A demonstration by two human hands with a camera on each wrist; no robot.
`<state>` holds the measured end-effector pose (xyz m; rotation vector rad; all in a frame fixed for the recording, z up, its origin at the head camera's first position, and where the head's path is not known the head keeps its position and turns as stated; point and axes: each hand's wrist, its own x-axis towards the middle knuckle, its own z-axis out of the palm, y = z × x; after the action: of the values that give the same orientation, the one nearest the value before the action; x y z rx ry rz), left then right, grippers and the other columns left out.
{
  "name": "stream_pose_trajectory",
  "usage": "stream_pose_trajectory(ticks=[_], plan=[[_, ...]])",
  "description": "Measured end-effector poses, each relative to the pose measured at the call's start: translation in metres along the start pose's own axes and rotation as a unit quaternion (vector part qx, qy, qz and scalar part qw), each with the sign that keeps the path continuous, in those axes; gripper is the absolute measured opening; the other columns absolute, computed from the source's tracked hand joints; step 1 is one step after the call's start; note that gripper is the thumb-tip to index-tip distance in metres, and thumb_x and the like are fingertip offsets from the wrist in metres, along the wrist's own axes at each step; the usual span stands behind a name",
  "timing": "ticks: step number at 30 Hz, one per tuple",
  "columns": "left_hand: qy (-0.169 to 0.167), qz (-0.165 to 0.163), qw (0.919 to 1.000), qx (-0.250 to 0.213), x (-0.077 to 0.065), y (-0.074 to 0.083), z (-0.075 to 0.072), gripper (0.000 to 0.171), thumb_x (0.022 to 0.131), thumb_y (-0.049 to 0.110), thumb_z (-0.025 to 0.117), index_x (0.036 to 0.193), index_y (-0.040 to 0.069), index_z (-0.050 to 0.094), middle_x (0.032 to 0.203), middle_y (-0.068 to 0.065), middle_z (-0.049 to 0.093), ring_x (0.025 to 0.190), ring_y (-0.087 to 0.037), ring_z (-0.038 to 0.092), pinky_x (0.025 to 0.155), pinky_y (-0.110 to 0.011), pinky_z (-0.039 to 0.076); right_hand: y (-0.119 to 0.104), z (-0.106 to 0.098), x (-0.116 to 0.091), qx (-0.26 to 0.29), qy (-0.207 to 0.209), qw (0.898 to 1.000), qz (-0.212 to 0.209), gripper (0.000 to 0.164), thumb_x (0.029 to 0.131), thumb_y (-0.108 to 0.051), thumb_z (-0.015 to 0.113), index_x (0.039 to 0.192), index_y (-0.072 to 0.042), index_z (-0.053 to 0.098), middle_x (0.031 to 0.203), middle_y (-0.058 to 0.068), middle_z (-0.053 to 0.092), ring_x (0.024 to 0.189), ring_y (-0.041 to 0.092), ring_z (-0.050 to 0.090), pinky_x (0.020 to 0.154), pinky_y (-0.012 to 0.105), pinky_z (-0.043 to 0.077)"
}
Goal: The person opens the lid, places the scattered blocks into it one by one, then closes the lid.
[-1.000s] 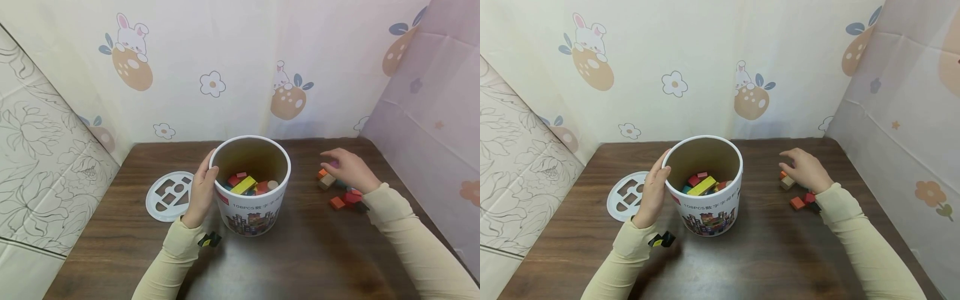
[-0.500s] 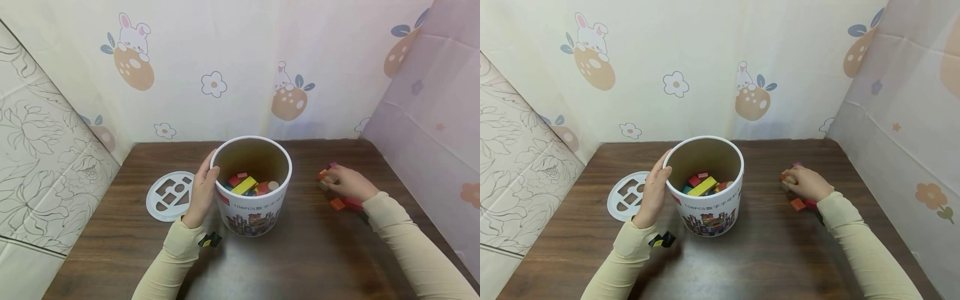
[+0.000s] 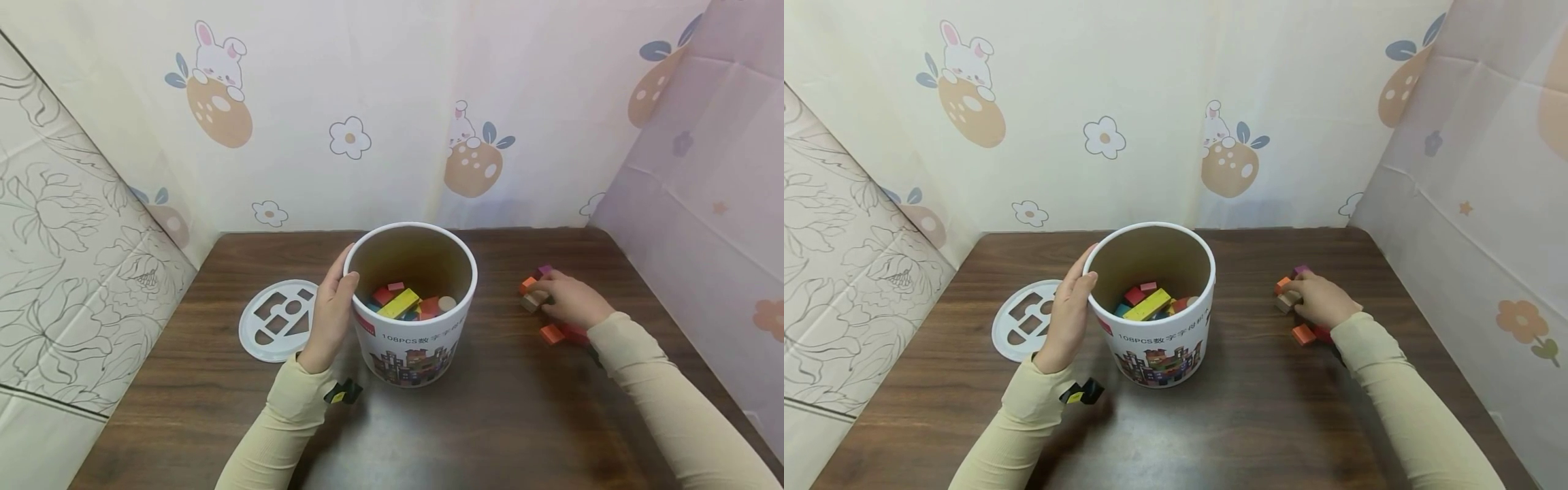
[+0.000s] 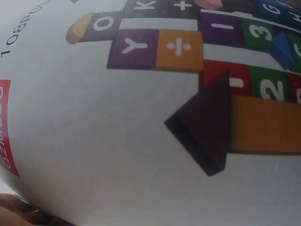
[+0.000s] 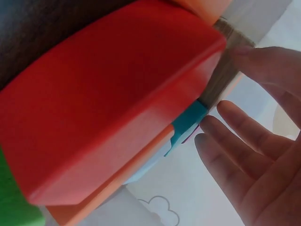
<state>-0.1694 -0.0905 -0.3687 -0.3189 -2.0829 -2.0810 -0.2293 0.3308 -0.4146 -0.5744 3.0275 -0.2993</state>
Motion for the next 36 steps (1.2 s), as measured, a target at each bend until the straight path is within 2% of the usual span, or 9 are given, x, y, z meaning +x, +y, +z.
stream_pose_trajectory(ticks=[9,22,28,36], plan=[[-0.003,0.006,1.0,-0.003,0.0,-0.001,0.0,0.046,0.102,0.02,0.041,0.148,0.019,0.042,0.149,-0.001,0.046,0.137,-0.024,0.043,0.113,-0.054,0.037,0.006,0.003,0.007,-0.022,0.015,0.999,-0.036,0.035,0.078,0.002,0.069,0.112,-0.006,0.071,0.115,0.026,0.059,0.093,0.037,0.065,0.079,0.052,0.054],[-0.006,0.012,0.9999,-0.001,0.0,-0.002,0.0,0.047,0.102,0.02,0.041,0.149,0.017,0.041,0.149,-0.004,0.046,0.137,-0.026,0.044,0.112,-0.054,0.037,0.004,-0.005,0.006,0.0,0.011,0.999,-0.053,0.032,0.082,-0.004,0.073,0.114,-0.003,0.067,0.111,0.02,0.063,0.094,0.033,0.066,0.082,0.052,0.054],[-0.006,0.013,0.9999,-0.002,0.0,-0.002,-0.001,0.047,0.102,0.02,0.041,0.149,0.018,0.041,0.149,-0.004,0.047,0.136,-0.026,0.045,0.112,-0.054,0.037,0.002,-0.014,0.006,-0.001,0.021,0.998,-0.054,0.035,0.083,-0.004,0.071,0.117,0.003,0.064,0.108,0.018,0.069,0.1,0.036,0.066,0.088,0.055,0.052],[-0.005,0.014,0.9999,-0.001,0.0,-0.003,-0.001,0.047,0.102,0.02,0.041,0.149,0.017,0.04,0.149,-0.004,0.046,0.136,-0.026,0.045,0.112,-0.054,0.038,-0.01,-0.037,0.005,0.006,0.03,0.999,-0.043,0.037,0.088,-0.008,0.068,0.123,0.003,0.06,0.111,0.019,0.067,0.103,0.036,0.064,0.088,0.057,0.051]])
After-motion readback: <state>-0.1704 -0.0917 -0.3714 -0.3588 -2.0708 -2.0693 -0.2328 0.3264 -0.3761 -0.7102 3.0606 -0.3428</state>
